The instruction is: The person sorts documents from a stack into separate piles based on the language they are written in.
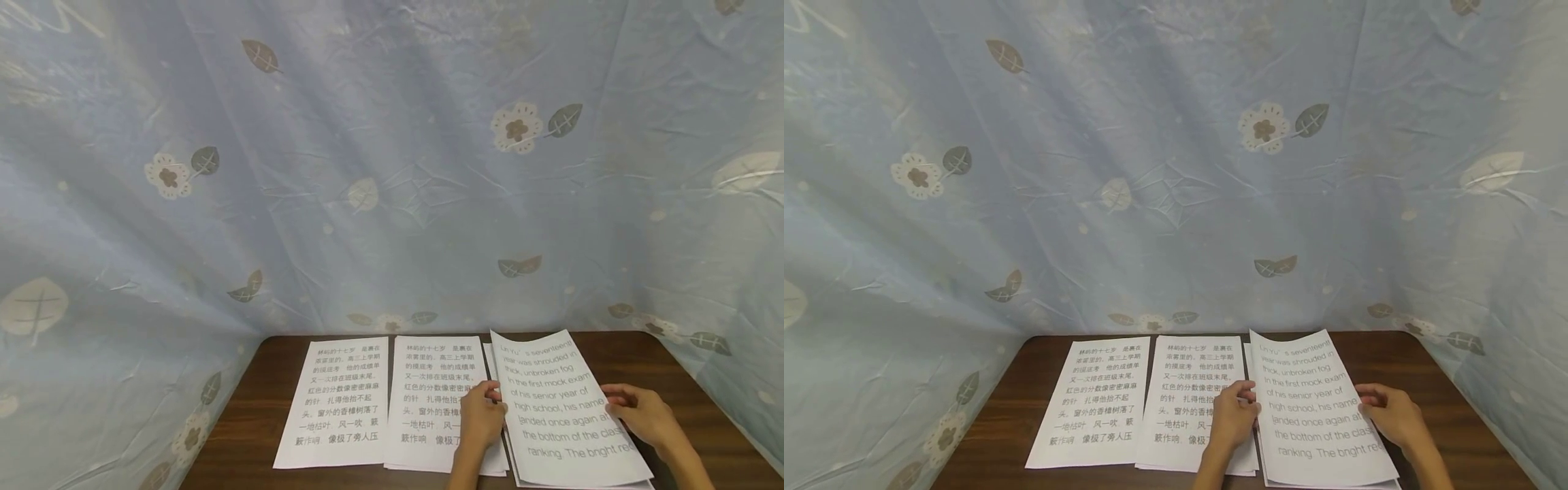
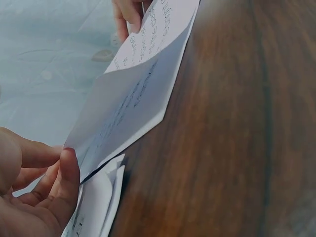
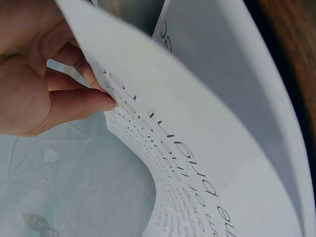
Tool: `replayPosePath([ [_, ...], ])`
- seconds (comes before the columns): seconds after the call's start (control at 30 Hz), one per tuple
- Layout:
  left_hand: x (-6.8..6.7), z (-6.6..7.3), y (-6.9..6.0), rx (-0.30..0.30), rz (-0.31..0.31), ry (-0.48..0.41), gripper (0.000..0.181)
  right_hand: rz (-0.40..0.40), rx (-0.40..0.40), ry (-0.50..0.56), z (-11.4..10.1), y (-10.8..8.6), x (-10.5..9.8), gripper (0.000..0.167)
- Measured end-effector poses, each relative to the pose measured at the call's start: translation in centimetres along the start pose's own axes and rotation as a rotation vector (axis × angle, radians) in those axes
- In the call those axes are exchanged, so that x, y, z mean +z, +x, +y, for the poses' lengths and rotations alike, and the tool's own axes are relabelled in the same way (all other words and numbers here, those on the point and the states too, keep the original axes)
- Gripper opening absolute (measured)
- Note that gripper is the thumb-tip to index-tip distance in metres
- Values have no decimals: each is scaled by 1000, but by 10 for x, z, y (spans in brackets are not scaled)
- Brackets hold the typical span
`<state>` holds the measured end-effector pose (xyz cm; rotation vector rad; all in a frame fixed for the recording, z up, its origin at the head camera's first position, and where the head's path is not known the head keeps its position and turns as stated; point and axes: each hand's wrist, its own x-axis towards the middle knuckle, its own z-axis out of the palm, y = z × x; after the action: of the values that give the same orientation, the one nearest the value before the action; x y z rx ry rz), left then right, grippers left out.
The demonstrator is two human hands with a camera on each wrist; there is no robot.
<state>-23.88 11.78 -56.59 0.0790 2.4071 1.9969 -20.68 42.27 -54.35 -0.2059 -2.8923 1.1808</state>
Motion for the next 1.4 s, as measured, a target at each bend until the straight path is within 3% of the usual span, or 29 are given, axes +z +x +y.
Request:
replayPosePath([
  [0.93, -1, -3, -1, -6, -6, 20, 37, -2, -5, -122, 7, 7, 4, 42],
  [1.2, -11, 1, 2, 29, 14, 121, 35, -8, 9, -157, -1, 6, 1, 42],
  [1.4, -18, 0, 3, 15, 15, 135, 33, 8, 6, -168, -4, 6, 3, 43],
])
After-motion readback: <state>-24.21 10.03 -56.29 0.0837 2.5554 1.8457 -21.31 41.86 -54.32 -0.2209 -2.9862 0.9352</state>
